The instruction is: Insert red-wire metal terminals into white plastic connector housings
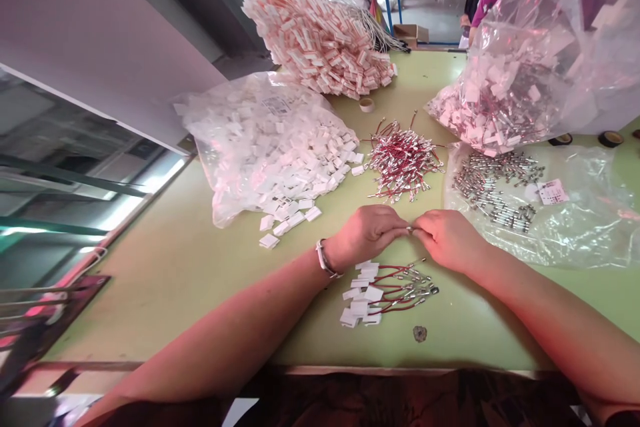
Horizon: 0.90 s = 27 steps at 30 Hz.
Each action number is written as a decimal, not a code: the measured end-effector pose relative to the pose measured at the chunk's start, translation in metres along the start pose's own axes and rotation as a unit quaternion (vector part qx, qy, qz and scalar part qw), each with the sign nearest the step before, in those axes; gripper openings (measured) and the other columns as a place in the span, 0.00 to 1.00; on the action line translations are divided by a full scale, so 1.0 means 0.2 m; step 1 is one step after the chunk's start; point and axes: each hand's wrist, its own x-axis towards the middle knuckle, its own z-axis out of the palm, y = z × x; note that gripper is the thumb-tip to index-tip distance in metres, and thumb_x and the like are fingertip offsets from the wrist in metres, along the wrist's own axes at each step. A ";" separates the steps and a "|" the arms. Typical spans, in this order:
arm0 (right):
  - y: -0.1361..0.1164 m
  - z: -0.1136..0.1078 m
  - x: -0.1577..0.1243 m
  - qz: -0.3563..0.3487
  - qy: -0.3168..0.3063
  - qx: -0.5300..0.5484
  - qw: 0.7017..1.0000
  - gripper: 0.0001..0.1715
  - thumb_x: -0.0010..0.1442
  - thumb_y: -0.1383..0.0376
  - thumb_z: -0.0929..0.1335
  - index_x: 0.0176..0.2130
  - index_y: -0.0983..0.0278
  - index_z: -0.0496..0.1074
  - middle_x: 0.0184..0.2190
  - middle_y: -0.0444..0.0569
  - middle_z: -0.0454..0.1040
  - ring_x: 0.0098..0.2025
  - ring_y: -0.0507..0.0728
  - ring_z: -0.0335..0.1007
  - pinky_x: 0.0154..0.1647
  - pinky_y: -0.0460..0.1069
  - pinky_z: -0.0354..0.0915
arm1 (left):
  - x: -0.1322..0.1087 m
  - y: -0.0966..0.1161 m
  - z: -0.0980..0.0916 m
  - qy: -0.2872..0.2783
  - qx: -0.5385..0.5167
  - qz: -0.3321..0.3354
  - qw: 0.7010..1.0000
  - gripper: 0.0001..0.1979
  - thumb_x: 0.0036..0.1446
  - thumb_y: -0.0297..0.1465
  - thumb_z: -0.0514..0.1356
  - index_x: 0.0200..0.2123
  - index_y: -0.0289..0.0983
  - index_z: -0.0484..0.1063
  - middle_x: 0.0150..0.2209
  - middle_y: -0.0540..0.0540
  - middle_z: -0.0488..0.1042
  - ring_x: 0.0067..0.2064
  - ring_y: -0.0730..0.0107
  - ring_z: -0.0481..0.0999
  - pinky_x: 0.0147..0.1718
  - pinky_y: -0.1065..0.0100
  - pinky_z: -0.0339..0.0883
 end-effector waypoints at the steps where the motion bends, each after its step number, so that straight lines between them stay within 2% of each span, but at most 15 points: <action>1: 0.00 0.00 0.00 0.000 -0.011 -0.009 1.000 0.14 0.62 0.68 0.62 0.33 0.64 0.77 0.28 0.50 0.76 0.30 0.54 0.70 0.32 0.49 0.62 | 0.00 0.00 0.00 -0.008 -0.001 0.002 1.000 0.13 0.63 0.33 0.54 0.33 0.35 0.77 0.26 0.46 0.76 0.29 0.71 0.73 0.29 0.70 0.66; 3: 0.01 0.00 0.00 0.007 -0.016 -0.018 1.000 0.14 0.62 0.68 0.62 0.34 0.64 0.77 0.29 0.50 0.76 0.30 0.54 0.70 0.32 0.50 0.62 | 0.02 0.00 -0.03 -0.025 -0.025 -0.005 0.999 0.12 0.62 0.33 0.55 0.32 0.35 0.77 0.27 0.46 0.76 0.29 0.70 0.73 0.30 0.69 0.66; 5: 0.02 -0.01 0.01 0.016 -0.011 -0.015 1.000 0.14 0.62 0.66 0.62 0.36 0.63 0.78 0.31 0.50 0.77 0.31 0.54 0.71 0.33 0.50 0.62 | 0.04 -0.03 -0.09 -0.015 -0.061 -0.044 0.997 0.11 0.60 0.34 0.57 0.31 0.36 0.77 0.28 0.46 0.77 0.31 0.70 0.74 0.32 0.69 0.67; 6: 0.03 -0.02 0.02 0.020 -0.006 -0.015 1.000 0.14 0.63 0.65 0.62 0.37 0.61 0.78 0.31 0.49 0.77 0.32 0.54 0.71 0.33 0.50 0.62 | 0.05 -0.05 -0.12 0.006 -0.072 -0.078 0.994 0.11 0.60 0.34 0.57 0.30 0.37 0.77 0.29 0.46 0.77 0.33 0.69 0.74 0.34 0.68 0.67; 8: 0.04 -0.04 0.02 0.019 -0.010 -0.026 0.999 0.14 0.63 0.62 0.63 0.38 0.59 0.78 0.32 0.47 0.77 0.32 0.54 0.71 0.32 0.50 0.61 | 0.06 -0.10 -0.19 0.099 -0.044 -0.188 0.976 0.10 0.59 0.32 0.56 0.30 0.37 0.76 0.30 0.45 0.77 0.33 0.69 0.74 0.35 0.66 0.67; 10: 0.04 -0.06 0.03 0.012 -0.028 -0.043 0.999 0.14 0.63 0.59 0.63 0.37 0.57 0.78 0.32 0.47 0.77 0.31 0.54 0.70 0.31 0.50 0.60 | 0.07 -0.15 -0.22 0.113 0.000 -0.246 0.963 0.09 0.57 0.29 0.56 0.31 0.37 0.76 0.31 0.45 0.77 0.34 0.67 0.73 0.37 0.64 0.66; 13: 0.05 -0.09 0.03 0.039 -0.018 -0.050 0.998 0.18 0.64 0.57 0.61 0.32 0.58 0.78 0.27 0.47 0.75 0.28 0.53 0.68 0.29 0.49 0.57 | 0.08 -0.17 -0.20 0.055 0.052 -0.256 0.964 0.09 0.56 0.27 0.55 0.30 0.37 0.76 0.31 0.46 0.76 0.36 0.66 0.72 0.39 0.63 0.65; 16: 0.07 -0.12 0.04 0.088 0.032 -0.039 0.995 0.21 0.65 0.58 0.60 0.28 0.60 0.75 0.22 0.46 0.73 0.25 0.52 0.65 0.27 0.49 0.55 | 0.11 -0.15 -0.15 0.013 0.109 -0.275 0.955 0.10 0.55 0.34 0.58 0.27 0.37 0.75 0.30 0.44 0.73 0.37 0.63 0.70 0.38 0.61 0.64; 19: 0.10 -0.14 0.05 0.095 0.042 -0.031 0.994 0.21 0.64 0.59 0.60 0.26 0.61 0.74 0.21 0.45 0.72 0.23 0.52 0.62 0.26 0.49 0.54 | 0.13 -0.13 -0.10 -0.031 0.136 -0.274 0.952 0.09 0.52 0.37 0.62 0.28 0.37 0.75 0.31 0.43 0.71 0.38 0.60 0.69 0.38 0.60 0.64; 23: 0.12 -0.15 0.05 0.091 0.044 -0.044 0.994 0.20 0.64 0.59 0.60 0.27 0.60 0.74 0.22 0.46 0.72 0.25 0.52 0.64 0.28 0.49 0.54 | 0.14 -0.14 -0.09 -0.029 0.104 -0.290 0.951 0.08 0.53 0.31 0.60 0.23 0.36 0.72 0.30 0.44 0.70 0.36 0.64 0.69 0.36 0.63 0.64; 27: 0.14 -0.18 0.04 0.097 0.067 -0.046 0.992 0.18 0.63 0.60 0.61 0.28 0.60 0.74 0.23 0.47 0.73 0.26 0.53 0.65 0.28 0.50 0.55 | 0.12 -0.16 -0.14 -0.011 0.077 -0.266 0.961 0.08 0.53 0.29 0.60 0.22 0.36 0.70 0.28 0.45 0.70 0.35 0.66 0.69 0.36 0.63 0.64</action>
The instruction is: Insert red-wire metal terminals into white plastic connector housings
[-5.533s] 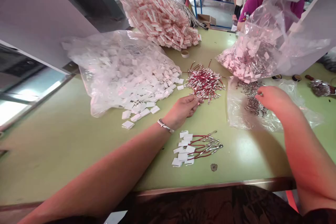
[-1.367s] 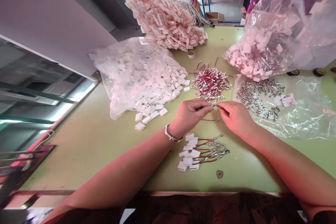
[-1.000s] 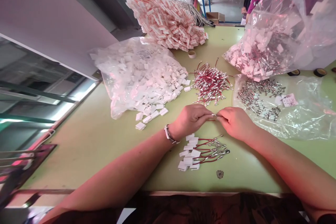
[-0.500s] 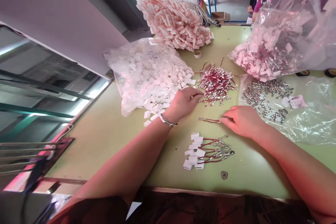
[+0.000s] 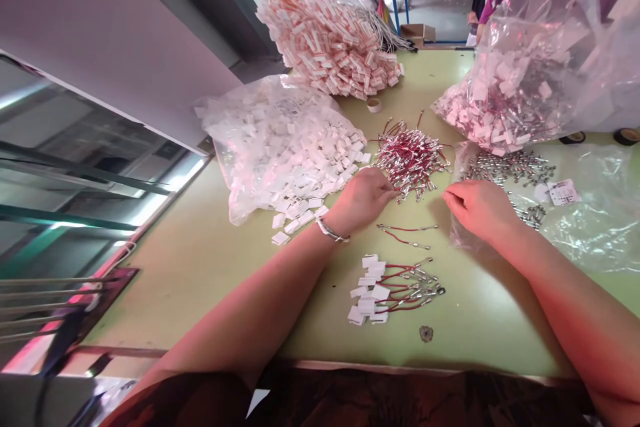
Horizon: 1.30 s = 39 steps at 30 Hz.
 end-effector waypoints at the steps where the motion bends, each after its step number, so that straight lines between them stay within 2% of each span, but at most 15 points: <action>1: 0.01 -0.01 0.00 0.005 0.007 0.005 1.000 0.18 0.63 0.60 0.61 0.28 0.60 0.74 0.23 0.47 0.73 0.26 0.53 0.65 0.28 0.50 0.56 | 0.00 0.00 -0.02 0.006 -0.011 0.005 1.000 0.08 0.53 0.28 0.60 0.22 0.36 0.69 0.28 0.45 0.70 0.34 0.66 0.69 0.36 0.63 0.64; 4: 0.01 0.00 0.01 0.015 0.027 0.043 0.999 0.15 0.62 0.61 0.63 0.29 0.60 0.76 0.24 0.47 0.75 0.26 0.53 0.66 0.28 0.50 0.58 | -0.02 0.02 -0.07 0.020 -0.075 -0.005 0.997 0.07 0.53 0.27 0.58 0.23 0.36 0.68 0.28 0.46 0.71 0.32 0.69 0.68 0.33 0.65 0.64; 7: -0.01 0.03 0.01 0.047 0.037 0.152 0.986 0.11 0.59 0.61 0.65 0.34 0.60 0.77 0.27 0.46 0.76 0.27 0.53 0.68 0.30 0.51 0.62 | -0.05 0.09 -0.08 -0.029 -0.200 -0.026 0.979 0.07 0.54 0.29 0.58 0.24 0.36 0.68 0.24 0.49 0.71 0.27 0.74 0.69 0.27 0.69 0.64; 10: -0.05 0.05 0.01 0.111 0.029 0.302 0.946 0.14 0.56 0.59 0.68 0.41 0.62 0.75 0.26 0.45 0.74 0.24 0.51 0.65 0.25 0.49 0.63 | -0.07 0.16 -0.05 -0.101 -0.323 -0.050 0.940 0.08 0.55 0.32 0.57 0.25 0.36 0.67 0.22 0.50 0.71 0.24 0.76 0.70 0.23 0.73 0.65; 13: -0.08 0.04 0.02 0.138 0.016 0.404 0.904 0.20 0.54 0.59 0.70 0.46 0.63 0.73 0.24 0.42 0.71 0.21 0.49 0.61 0.18 0.46 0.60 | -0.08 0.21 -0.02 -0.142 -0.365 -0.069 0.918 0.08 0.55 0.32 0.58 0.25 0.35 0.67 0.22 0.49 0.72 0.23 0.78 0.71 0.22 0.75 0.66; 15: -0.09 0.03 0.01 0.144 0.012 0.430 0.891 0.20 0.54 0.60 0.70 0.46 0.63 0.73 0.23 0.41 0.70 0.20 0.48 0.61 0.18 0.46 0.60 | -0.09 0.22 -0.01 -0.158 -0.373 -0.076 0.911 0.08 0.55 0.30 0.58 0.25 0.35 0.67 0.22 0.49 0.72 0.23 0.78 0.71 0.22 0.76 0.67; 20: -0.10 0.03 0.01 0.145 0.013 0.447 0.882 0.15 0.55 0.60 0.69 0.42 0.62 0.74 0.26 0.43 0.73 0.20 0.48 0.62 0.19 0.46 0.61 | -0.09 0.22 -0.01 -0.182 -0.403 -0.110 0.890 0.08 0.55 0.30 0.59 0.25 0.35 0.68 0.23 0.50 0.72 0.23 0.79 0.71 0.22 0.77 0.67; 24: -0.11 0.03 0.00 0.156 0.031 0.469 0.869 0.11 0.56 0.56 0.69 0.33 0.62 0.74 0.21 0.42 0.70 0.19 0.48 0.61 0.20 0.47 0.61 | -0.09 0.22 -0.02 -0.215 -0.467 -0.151 0.844 0.09 0.54 0.34 0.62 0.27 0.34 0.71 0.25 0.47 0.75 0.24 0.77 0.73 0.24 0.73 0.70; 27: -0.10 0.00 0.00 0.163 0.077 0.500 0.847 0.10 0.56 0.57 0.70 0.31 0.61 0.72 0.21 0.42 0.69 0.19 0.48 0.61 0.20 0.47 0.60 | -0.08 0.20 -0.01 -0.162 -0.545 -0.190 0.800 0.09 0.53 0.35 0.63 0.28 0.34 0.73 0.28 0.46 0.77 0.28 0.76 0.75 0.29 0.71 0.71; 30: -0.10 -0.03 0.01 0.163 0.096 0.511 0.838 0.09 0.56 0.57 0.69 0.31 0.61 0.72 0.23 0.43 0.70 0.20 0.48 0.61 0.20 0.47 0.60 | -0.07 0.17 -0.01 -0.079 -0.575 -0.210 0.787 0.06 0.52 0.32 0.63 0.26 0.36 0.73 0.26 0.49 0.74 0.26 0.79 0.70 0.27 0.73 0.66; 32: -0.11 -0.04 0.00 0.159 0.065 0.504 0.847 0.09 0.56 0.57 0.69 0.30 0.61 0.72 0.23 0.44 0.70 0.20 0.48 0.61 0.19 0.47 0.60 | -0.06 0.16 -0.01 -0.047 -0.580 -0.205 0.787 0.07 0.53 0.32 0.63 0.25 0.36 0.72 0.23 0.52 0.71 0.23 0.80 0.65 0.23 0.73 0.61; 34: -0.13 -0.03 0.00 0.161 0.009 0.506 0.848 0.10 0.55 0.58 0.69 0.29 0.61 0.72 0.21 0.43 0.70 0.18 0.48 0.60 0.17 0.47 0.60 | -0.06 0.17 -0.02 -0.031 -0.593 -0.199 0.780 0.09 0.55 0.33 0.61 0.24 0.36 0.70 0.20 0.53 0.66 0.22 0.80 0.62 0.21 0.73 0.57; 36: -0.17 -0.01 -0.01 0.179 -0.036 0.528 0.830 0.10 0.53 0.58 0.70 0.28 0.62 0.72 0.21 0.44 0.71 0.18 0.48 0.61 0.17 0.47 0.62 | -0.06 0.20 -0.03 -0.021 -0.618 -0.196 0.761 0.10 0.56 0.33 0.60 0.25 0.36 0.68 0.19 0.54 0.64 0.22 0.80 0.62 0.21 0.74 0.57; 39: -0.21 0.05 -0.03 0.221 -0.069 0.573 0.786 0.09 0.50 0.59 0.72 0.29 0.62 0.74 0.24 0.46 0.74 0.21 0.49 0.65 0.20 0.47 0.66 | -0.08 0.24 -0.05 -0.013 -0.657 -0.188 0.730 0.08 0.58 0.32 0.59 0.28 0.35 0.67 0.23 0.52 0.70 0.25 0.80 0.68 0.25 0.75 0.62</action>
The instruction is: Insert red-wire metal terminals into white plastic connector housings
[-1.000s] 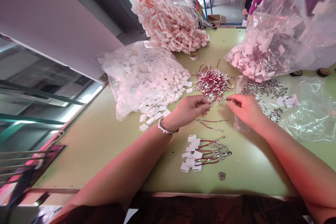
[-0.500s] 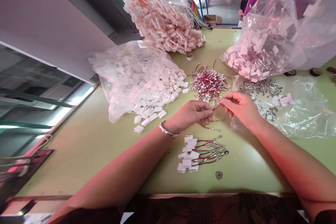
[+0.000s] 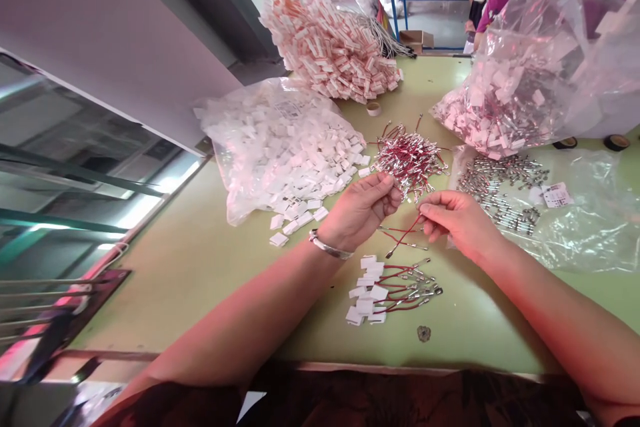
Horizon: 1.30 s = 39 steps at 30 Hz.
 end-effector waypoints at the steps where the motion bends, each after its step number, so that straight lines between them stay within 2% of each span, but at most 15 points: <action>1: 0.02 0.01 0.00 0.013 0.000 0.015 1.000 0.09 0.50 0.59 0.72 0.29 0.63 0.74 0.25 0.46 0.74 0.22 0.49 0.66 0.21 0.47 0.67 | -0.01 0.00 0.01 -0.006 -0.005 0.003 1.000 0.07 0.58 0.31 0.59 0.29 0.35 0.67 0.25 0.51 0.73 0.26 0.80 0.70 0.27 0.74 0.64; 4: 0.04 0.04 0.00 0.029 0.000 0.034 0.999 0.11 0.51 0.59 0.71 0.35 0.62 0.75 0.25 0.47 0.75 0.22 0.49 0.67 0.23 0.48 0.68 | -0.03 -0.04 0.03 -0.030 0.023 0.022 0.999 0.06 0.56 0.31 0.61 0.31 0.35 0.69 0.27 0.48 0.76 0.29 0.77 0.74 0.32 0.71 0.69; 7: 0.04 0.03 -0.01 -0.004 0.024 0.032 0.999 0.14 0.53 0.61 0.70 0.41 0.61 0.75 0.26 0.46 0.75 0.24 0.50 0.68 0.26 0.49 0.70 | -0.03 -0.09 0.02 -0.041 0.086 0.061 0.994 0.07 0.52 0.33 0.64 0.30 0.36 0.71 0.29 0.47 0.78 0.32 0.73 0.76 0.38 0.65 0.72; 11: 0.03 0.01 0.01 -0.057 0.072 -0.002 0.996 0.08 0.55 0.62 0.68 0.36 0.62 0.74 0.25 0.44 0.74 0.25 0.51 0.69 0.30 0.51 0.71 | -0.02 -0.05 -0.03 -0.065 0.229 0.144 0.960 0.09 0.53 0.35 0.63 0.37 0.38 0.76 0.38 0.43 0.79 0.40 0.66 0.77 0.44 0.60 0.72; 13: 0.04 0.01 0.02 -0.081 0.098 -0.051 0.991 0.07 0.56 0.62 0.67 0.36 0.62 0.74 0.24 0.43 0.73 0.24 0.50 0.68 0.29 0.50 0.70 | -0.02 0.01 -0.04 -0.052 0.333 0.233 0.912 0.15 0.56 0.35 0.61 0.47 0.40 0.74 0.48 0.41 0.76 0.48 0.63 0.75 0.47 0.59 0.70; 15: 0.06 0.01 0.03 -0.131 0.118 -0.132 0.975 0.07 0.57 0.63 0.66 0.36 0.61 0.74 0.23 0.43 0.72 0.23 0.50 0.67 0.29 0.50 0.69 | -0.03 0.06 -0.03 -0.036 0.454 0.324 0.829 0.21 0.56 0.34 0.60 0.53 0.39 0.70 0.54 0.40 0.71 0.54 0.59 0.69 0.53 0.56 0.65; 17: 0.08 0.03 0.02 -0.195 0.127 -0.215 0.949 0.08 0.58 0.63 0.65 0.36 0.61 0.74 0.24 0.43 0.73 0.25 0.50 0.68 0.32 0.50 0.68 | -0.05 0.06 -0.01 -0.078 0.538 0.325 0.774 0.24 0.57 0.31 0.57 0.58 0.36 0.65 0.49 0.38 0.74 0.50 0.58 0.71 0.50 0.54 0.66; 18: 0.09 0.04 0.02 -0.218 0.125 -0.238 0.938 0.08 0.58 0.63 0.65 0.35 0.61 0.74 0.25 0.43 0.73 0.27 0.51 0.69 0.33 0.50 0.68 | -0.06 0.04 0.01 -0.098 0.560 0.302 0.765 0.24 0.58 0.29 0.55 0.59 0.36 0.63 0.45 0.39 0.76 0.45 0.60 0.74 0.46 0.56 0.68; 22: 0.06 0.05 0.00 -0.203 0.093 -0.209 0.952 0.09 0.58 0.62 0.65 0.37 0.60 0.74 0.27 0.44 0.75 0.29 0.51 0.71 0.33 0.50 0.68 | -0.06 -0.06 0.05 -0.106 0.522 0.236 0.813 0.18 0.60 0.27 0.50 0.52 0.37 0.69 0.34 0.45 0.77 0.32 0.70 0.73 0.33 0.68 0.68; 24: 0.02 -0.01 0.02 -0.180 0.085 -0.195 0.960 0.13 0.57 0.61 0.66 0.43 0.60 0.73 0.29 0.44 0.75 0.28 0.51 0.70 0.32 0.49 0.67 | -0.04 -0.08 0.04 -0.077 0.484 0.228 0.841 0.12 0.60 0.29 0.52 0.41 0.37 0.74 0.30 0.47 0.76 0.29 0.72 0.71 0.30 0.70 0.66; 26: -0.02 -0.13 0.05 -0.177 0.126 -0.246 0.945 0.18 0.57 0.60 0.67 0.47 0.61 0.71 0.30 0.45 0.74 0.28 0.52 0.69 0.31 0.50 0.66 | -0.01 -0.08 0.01 -0.043 0.453 0.181 0.872 0.09 0.58 0.32 0.55 0.29 0.36 0.73 0.23 0.50 0.72 0.24 0.75 0.67 0.25 0.71 0.61; 28: -0.04 -0.26 0.10 -0.200 0.217 -0.385 0.874 0.10 0.58 0.62 0.65 0.36 0.63 0.74 0.31 0.48 0.74 0.32 0.54 0.68 0.34 0.51 0.63 | 0.02 -0.06 -0.02 -0.008 0.393 0.104 0.913 0.11 0.56 0.34 0.57 0.24 0.36 0.69 0.20 0.51 0.69 0.19 0.78 0.60 0.20 0.72 0.56; 29: -0.04 -0.33 0.12 -0.182 0.231 -0.466 0.835 0.08 0.57 0.64 0.66 0.32 0.63 0.75 0.32 0.49 0.73 0.33 0.55 0.68 0.34 0.51 0.62 | 0.03 -0.06 -0.03 0.005 0.350 0.066 0.934 0.11 0.56 0.35 0.58 0.24 0.36 0.68 0.20 0.51 0.68 0.18 0.79 0.58 0.18 0.72 0.53; 32: 0.00 -0.44 0.18 -0.106 0.218 -0.607 0.757 0.08 0.56 0.61 0.67 0.31 0.63 0.75 0.35 0.51 0.73 0.34 0.57 0.68 0.32 0.51 0.59 | 0.05 -0.04 -0.06 0.018 0.222 0.002 0.975 0.11 0.53 0.37 0.60 0.26 0.35 0.67 0.22 0.51 0.68 0.17 0.82 0.55 0.17 0.74 0.48; 39: 0.05 -0.37 0.19 -0.060 0.179 -0.766 0.614 0.14 0.62 0.64 0.62 0.38 0.67 0.74 0.38 0.55 0.73 0.37 0.59 0.69 0.28 0.50 0.54 | 0.05 -0.06 -0.05 -0.002 0.172 -0.025 0.985 0.11 0.51 0.36 0.63 0.27 0.34 0.69 0.22 0.51 0.68 0.17 0.84 0.53 0.17 0.74 0.43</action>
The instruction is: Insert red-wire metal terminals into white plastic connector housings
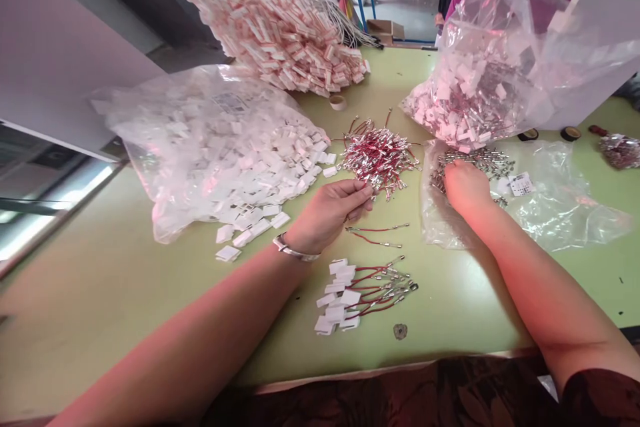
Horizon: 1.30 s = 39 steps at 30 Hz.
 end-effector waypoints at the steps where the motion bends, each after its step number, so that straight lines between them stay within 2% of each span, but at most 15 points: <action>1: 0.00 0.00 0.00 -0.008 -0.001 -0.016 1.000 0.14 0.63 0.64 0.61 0.37 0.68 0.74 0.37 0.56 0.73 0.37 0.60 0.69 0.28 0.50 0.54 | 0.00 0.00 0.00 0.004 0.004 0.001 1.000 0.11 0.51 0.36 0.63 0.27 0.34 0.69 0.22 0.51 0.68 0.18 0.84 0.53 0.17 0.74 0.43; 4: 0.01 -0.01 -0.01 -0.023 0.006 -0.035 0.999 0.15 0.63 0.66 0.60 0.35 0.68 0.74 0.36 0.57 0.73 0.37 0.60 0.70 0.29 0.51 0.54 | -0.01 0.00 0.01 0.017 0.020 0.003 1.000 0.11 0.52 0.37 0.63 0.26 0.34 0.70 0.22 0.51 0.68 0.18 0.84 0.53 0.17 0.74 0.43; 8: 0.04 -0.02 0.00 -0.002 0.032 -0.017 0.999 0.13 0.61 0.66 0.61 0.36 0.68 0.73 0.36 0.57 0.74 0.36 0.61 0.70 0.29 0.51 0.54 | -0.01 -0.01 0.00 0.013 0.017 0.008 1.000 0.11 0.52 0.37 0.63 0.26 0.34 0.71 0.21 0.51 0.68 0.18 0.84 0.52 0.17 0.74 0.43; 10: 0.04 -0.03 0.01 0.025 0.055 0.030 0.998 0.11 0.59 0.66 0.62 0.35 0.67 0.73 0.34 0.56 0.75 0.34 0.61 0.70 0.29 0.51 0.55 | -0.01 -0.02 0.00 0.011 0.013 0.009 1.000 0.11 0.52 0.37 0.62 0.28 0.34 0.72 0.21 0.51 0.68 0.18 0.84 0.52 0.17 0.74 0.43; 12: 0.02 -0.05 0.00 0.038 0.076 0.133 0.988 0.08 0.57 0.66 0.63 0.34 0.65 0.72 0.31 0.53 0.75 0.31 0.59 0.69 0.30 0.51 0.56 | -0.01 -0.02 0.01 0.007 0.019 0.012 1.000 0.11 0.52 0.37 0.62 0.30 0.34 0.73 0.21 0.51 0.68 0.18 0.84 0.52 0.17 0.74 0.43; 14: -0.04 -0.08 -0.04 0.011 0.079 0.284 0.955 0.06 0.57 0.65 0.65 0.33 0.64 0.71 0.27 0.48 0.75 0.29 0.56 0.68 0.31 0.50 0.59 | -0.01 -0.03 0.01 -0.004 0.032 0.024 0.999 0.11 0.53 0.36 0.62 0.30 0.33 0.74 0.21 0.51 0.69 0.18 0.83 0.52 0.17 0.73 0.44; 17: -0.17 -0.10 -0.12 -0.062 0.063 0.466 0.880 0.06 0.58 0.62 0.65 0.34 0.63 0.70 0.27 0.45 0.73 0.27 0.52 0.67 0.30 0.48 0.61 | -0.03 -0.02 0.03 -0.013 0.060 0.050 0.997 0.11 0.53 0.36 0.62 0.28 0.34 0.74 0.21 0.51 0.69 0.19 0.82 0.55 0.18 0.73 0.47; 20: -0.28 -0.10 -0.19 -0.098 0.053 0.506 0.856 0.06 0.59 0.63 0.64 0.33 0.62 0.70 0.25 0.43 0.71 0.26 0.51 0.64 0.30 0.47 0.61 | -0.04 -0.02 0.04 -0.023 0.078 0.070 0.994 0.09 0.53 0.35 0.62 0.27 0.34 0.74 0.21 0.51 0.70 0.22 0.80 0.61 0.22 0.74 0.53; 24: -0.32 -0.09 -0.21 -0.079 0.060 0.542 0.835 0.07 0.60 0.63 0.64 0.34 0.63 0.70 0.26 0.43 0.71 0.27 0.50 0.64 0.29 0.47 0.61 | -0.05 -0.01 0.03 -0.030 0.091 0.068 0.993 0.09 0.53 0.34 0.62 0.26 0.34 0.75 0.20 0.52 0.70 0.21 0.80 0.60 0.21 0.73 0.54; 27: -0.31 -0.08 -0.20 -0.081 0.067 0.530 0.841 0.07 0.60 0.63 0.64 0.34 0.63 0.71 0.27 0.44 0.72 0.28 0.51 0.65 0.30 0.47 0.61 | -0.05 -0.02 0.03 -0.036 0.096 0.061 0.993 0.09 0.53 0.34 0.62 0.27 0.34 0.75 0.20 0.52 0.70 0.21 0.80 0.60 0.21 0.74 0.54; 32: -0.29 -0.08 -0.19 -0.135 0.087 0.474 0.866 0.07 0.60 0.66 0.64 0.33 0.62 0.72 0.27 0.44 0.72 0.28 0.51 0.65 0.32 0.48 0.60 | -0.03 -0.05 0.03 -0.030 0.154 0.082 0.984 0.10 0.54 0.35 0.60 0.28 0.34 0.75 0.20 0.51 0.71 0.21 0.79 0.64 0.21 0.74 0.57; 35: -0.29 -0.07 -0.19 -0.162 0.056 0.472 0.865 0.08 0.59 0.67 0.64 0.32 0.62 0.73 0.27 0.44 0.73 0.28 0.51 0.66 0.31 0.48 0.60 | -0.03 -0.07 0.00 -0.031 0.258 0.163 0.952 0.10 0.56 0.34 0.59 0.28 0.34 0.76 0.22 0.49 0.73 0.23 0.76 0.68 0.23 0.73 0.60; 36: -0.29 -0.07 -0.19 -0.163 0.032 0.477 0.863 0.08 0.59 0.67 0.64 0.32 0.62 0.74 0.26 0.44 0.74 0.28 0.50 0.66 0.30 0.48 0.60 | -0.03 -0.08 -0.01 -0.035 0.305 0.213 0.928 0.10 0.57 0.33 0.58 0.28 0.35 0.76 0.23 0.49 0.74 0.25 0.75 0.69 0.25 0.72 0.62; 39: -0.31 -0.06 -0.21 -0.129 -0.049 0.509 0.850 0.08 0.57 0.68 0.65 0.30 0.64 0.74 0.25 0.44 0.74 0.26 0.50 0.65 0.28 0.47 0.60 | -0.03 -0.11 -0.04 -0.075 0.439 0.343 0.827 0.12 0.61 0.33 0.55 0.32 0.37 0.77 0.26 0.48 0.76 0.29 0.72 0.72 0.30 0.71 0.64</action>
